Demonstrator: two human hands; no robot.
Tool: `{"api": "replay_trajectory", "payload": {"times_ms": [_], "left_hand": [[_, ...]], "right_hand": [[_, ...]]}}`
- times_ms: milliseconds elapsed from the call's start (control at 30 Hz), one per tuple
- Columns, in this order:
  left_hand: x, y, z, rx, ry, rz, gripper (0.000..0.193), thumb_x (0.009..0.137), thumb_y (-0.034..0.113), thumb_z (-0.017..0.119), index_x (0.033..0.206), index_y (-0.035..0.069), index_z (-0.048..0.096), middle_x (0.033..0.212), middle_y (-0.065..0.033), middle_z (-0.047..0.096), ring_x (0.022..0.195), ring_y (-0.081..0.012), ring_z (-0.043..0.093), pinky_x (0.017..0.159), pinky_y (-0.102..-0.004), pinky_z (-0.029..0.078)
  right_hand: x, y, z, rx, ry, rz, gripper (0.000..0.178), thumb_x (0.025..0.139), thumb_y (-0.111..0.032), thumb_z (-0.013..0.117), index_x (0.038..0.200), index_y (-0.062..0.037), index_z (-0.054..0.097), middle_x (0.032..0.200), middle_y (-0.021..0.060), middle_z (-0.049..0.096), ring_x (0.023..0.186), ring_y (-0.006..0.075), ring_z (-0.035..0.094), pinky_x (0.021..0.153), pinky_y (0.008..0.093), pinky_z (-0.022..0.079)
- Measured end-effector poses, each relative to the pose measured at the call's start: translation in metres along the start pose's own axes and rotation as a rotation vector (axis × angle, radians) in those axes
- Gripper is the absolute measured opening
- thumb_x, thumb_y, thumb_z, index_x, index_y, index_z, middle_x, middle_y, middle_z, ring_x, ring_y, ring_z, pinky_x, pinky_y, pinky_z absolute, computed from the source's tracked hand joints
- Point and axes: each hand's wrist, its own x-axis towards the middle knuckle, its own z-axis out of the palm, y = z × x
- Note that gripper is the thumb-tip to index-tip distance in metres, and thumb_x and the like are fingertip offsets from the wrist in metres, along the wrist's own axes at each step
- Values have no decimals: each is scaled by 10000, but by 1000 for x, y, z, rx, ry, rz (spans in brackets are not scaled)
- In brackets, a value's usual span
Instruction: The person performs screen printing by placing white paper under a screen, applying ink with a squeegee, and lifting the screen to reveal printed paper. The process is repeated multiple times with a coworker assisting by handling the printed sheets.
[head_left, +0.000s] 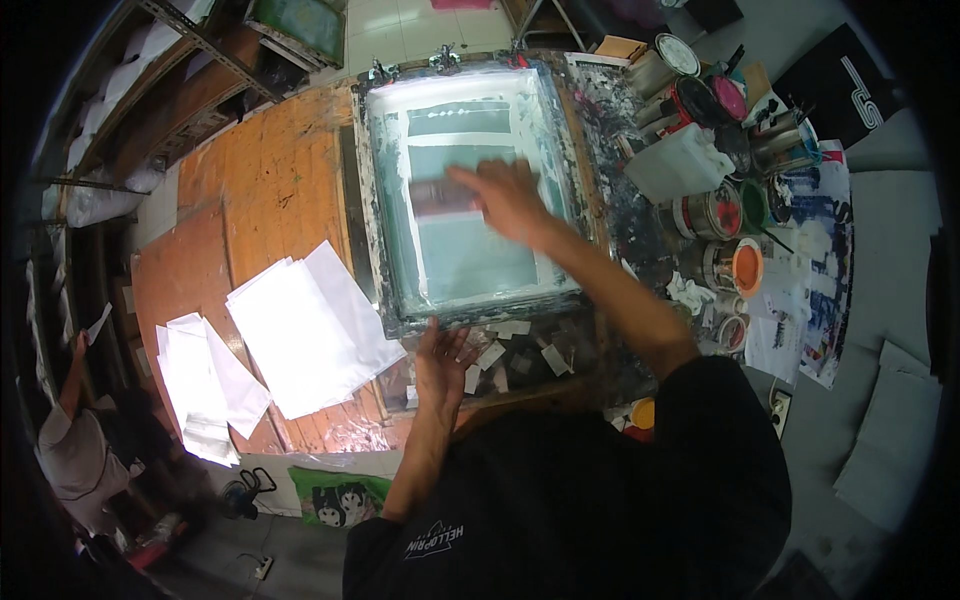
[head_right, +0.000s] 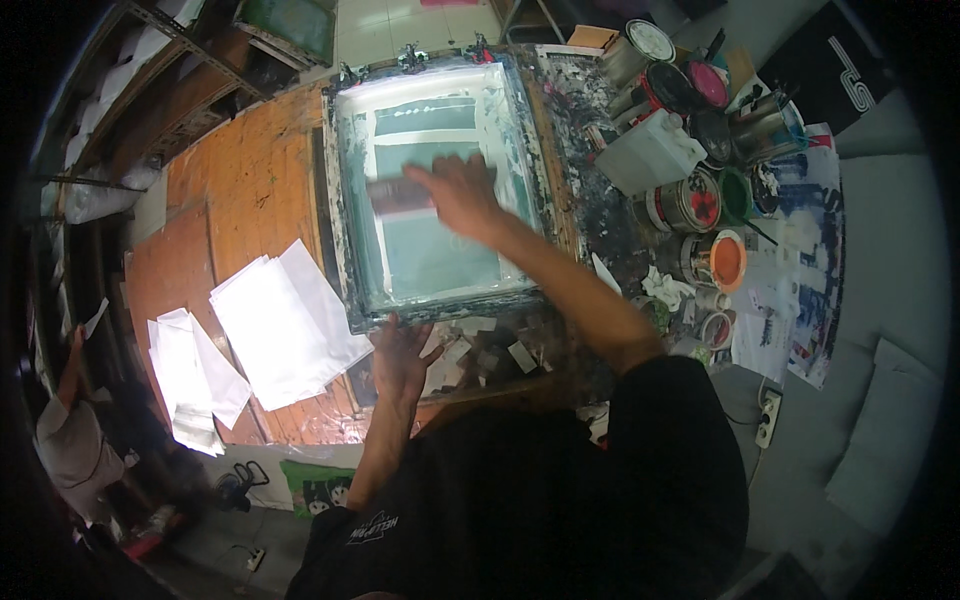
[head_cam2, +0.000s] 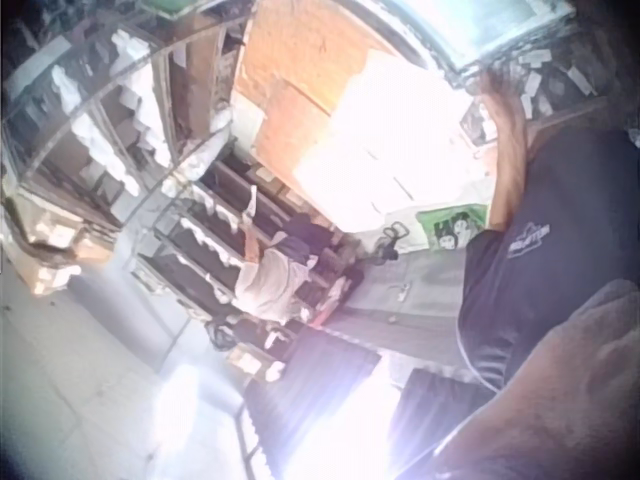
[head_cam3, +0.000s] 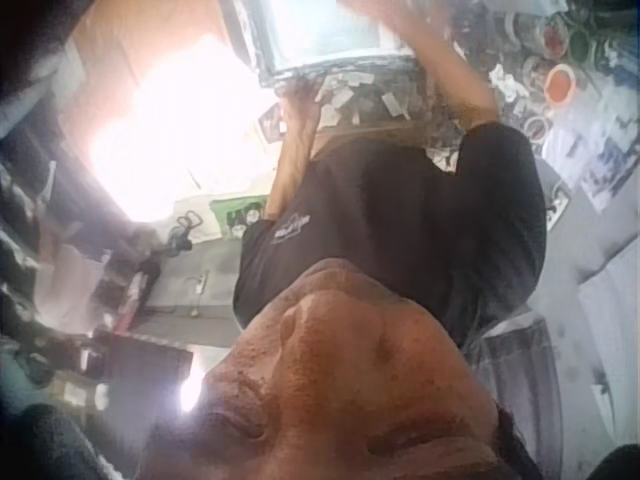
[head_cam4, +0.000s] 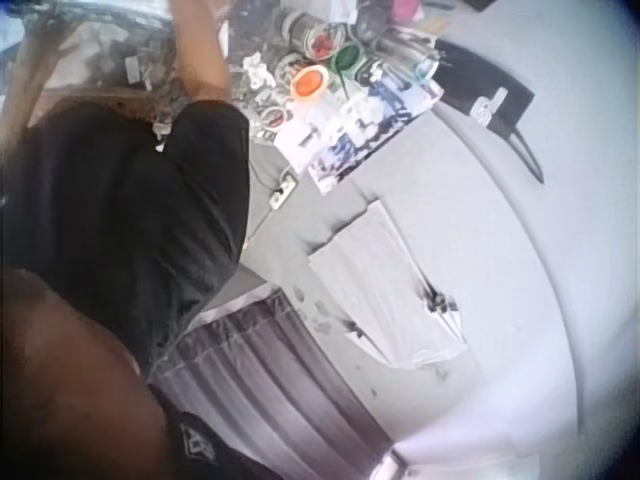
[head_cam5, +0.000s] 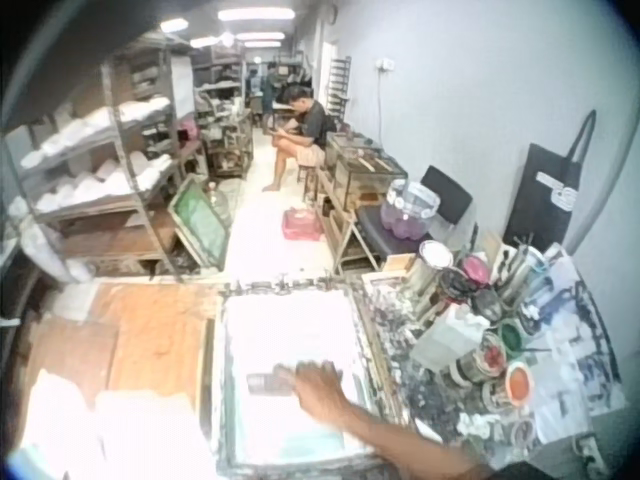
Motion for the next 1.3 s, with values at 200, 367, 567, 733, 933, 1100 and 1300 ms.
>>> {"api": "replay_trajectory", "payload": {"times_ms": [200, 367, 567, 733, 933, 1100, 1300], "left_hand": [[-32, 24, 12, -55, -232, 184, 367, 967, 377, 729, 1122, 52, 655, 982, -108, 687, 1060, -313, 673, 1080, -524, 436], [-58, 69, 40, -33, -536, 445, 169, 980, 235, 649, 1048, 88, 697, 1153, -125, 730, 1136, -376, 672, 1132, -574, 380], [61, 159, 111, 547, -210, 1045, 285, 975, 190, 660, 1180, -1, 715, 1139, -142, 745, 1104, -314, 682, 1043, -449, 465], [184, 156, 123, 1753, 427, 1499, 232, 950, 222, 686, 1137, 125, 785, 1138, -98, 720, 1011, -370, 665, 928, -469, 501], [176, 137, 103, 1158, 106, 1341, 166, 931, 143, 716, 1062, 52, 764, 901, -155, 747, 791, -306, 714, 713, -413, 545], [141, 243, -17, 1048, 443, 1215, 214, 966, 158, 678, 1056, -23, 747, 780, -160, 741, 593, -198, 692, 551, -340, 537], [36, 251, -183, 1330, 1351, 1540, 673, 995, 224, 667, 1426, -185, 350, 1414, -395, 475, 1285, -522, 508, 1082, -531, 445]], "right_hand": [[-109, -88, -35, -132, 256, -147, 624, 852, -35, 687, 1453, -183, 614, 939, 39, 536, 942, 236, 543, 942, 497, 342], [-77, -112, -124, -169, 421, -230, 542, 964, -410, 681, 1414, -116, 610, 933, 60, 496, 923, 246, 515, 913, 517, 372], [23, -94, -207, -147, 490, -203, 517, 919, -544, 700, 1211, -120, 736, 882, 147, 693, 825, 300, 671, 825, 456, 460], [44, -105, -269, -36, 292, -103, 451, 1020, -423, 607, 1188, -21, 724, 725, 59, 621, 637, 166, 540, 608, 352, 443], [80, -101, -299, 32, 183, -63, 427, 1077, -344, 558, 1186, 33, 725, 671, 86, 629, 565, 144, 565, 560, 340, 515], [100, -114, -286, -85, 274, 45, 388, 1032, -369, 623, 1078, -11, 764, 770, 155, 702, 682, 228, 670, 676, 393, 539], [87, -107, -283, 18, 304, -118, 320, 980, -327, 675, 981, -11, 721, 769, 173, 690, 688, 277, 639, 692, 392, 496]]}}
